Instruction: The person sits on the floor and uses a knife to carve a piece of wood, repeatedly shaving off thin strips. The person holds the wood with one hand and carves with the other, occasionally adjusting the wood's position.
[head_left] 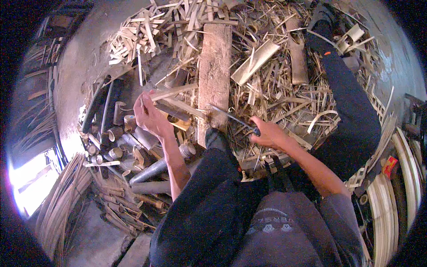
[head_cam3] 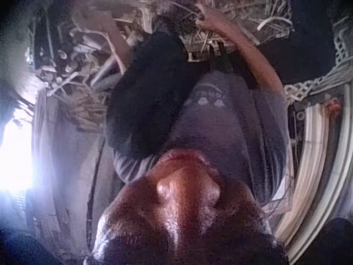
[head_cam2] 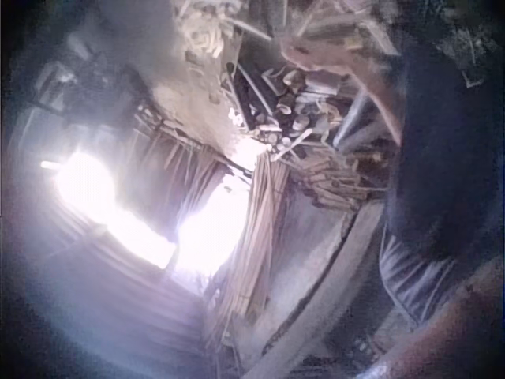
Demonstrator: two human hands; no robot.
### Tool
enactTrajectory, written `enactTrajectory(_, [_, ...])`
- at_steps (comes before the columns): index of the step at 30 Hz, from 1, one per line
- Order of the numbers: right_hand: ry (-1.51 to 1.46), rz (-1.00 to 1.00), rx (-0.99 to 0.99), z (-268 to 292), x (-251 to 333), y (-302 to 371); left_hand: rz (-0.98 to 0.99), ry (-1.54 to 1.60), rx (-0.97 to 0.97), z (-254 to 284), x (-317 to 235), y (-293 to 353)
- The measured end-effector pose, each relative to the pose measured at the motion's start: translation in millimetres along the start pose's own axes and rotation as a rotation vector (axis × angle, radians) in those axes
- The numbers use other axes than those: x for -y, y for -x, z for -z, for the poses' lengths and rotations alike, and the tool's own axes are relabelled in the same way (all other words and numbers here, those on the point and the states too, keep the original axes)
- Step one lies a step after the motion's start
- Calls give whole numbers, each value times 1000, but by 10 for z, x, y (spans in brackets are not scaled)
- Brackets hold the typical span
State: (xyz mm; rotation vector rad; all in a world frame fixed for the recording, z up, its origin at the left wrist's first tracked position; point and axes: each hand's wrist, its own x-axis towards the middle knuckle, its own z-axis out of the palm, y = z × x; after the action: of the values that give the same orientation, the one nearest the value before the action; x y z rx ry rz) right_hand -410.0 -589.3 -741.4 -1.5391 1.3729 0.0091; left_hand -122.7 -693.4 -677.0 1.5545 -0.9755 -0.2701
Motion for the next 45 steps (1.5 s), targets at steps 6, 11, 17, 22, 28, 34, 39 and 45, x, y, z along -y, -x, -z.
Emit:
enactTrajectory(6, [-97,232,-381,171,108,150,-222,-425,-44,125,-172,67])
enactTrajectory(11, [-178,39,-392,62,-87,51,-167,-389,124,-22,-468,150])
enactTrajectory(17, [-207,138,-423,-319,162,-37,14,-328,330,-16,-170,820])
enactTrajectory(22, [-294,102,-222,-438,487,-31,183,-762,511,-22,-187,802])
enactTrajectory(28, [-337,20,-434,-619,124,-513,227,-272,379,-39,29,896])
enactTrajectory(34, [-376,-5,-356,-557,114,-409,128,-563,432,-96,-249,892])
enactTrajectory(39, [-243,19,-352,-521,94,-349,160,-504,475,-130,-186,977])
enactTrajectory(45, [-383,-80,-342,-635,-130,-476,189,-233,318,-65,72,1003])
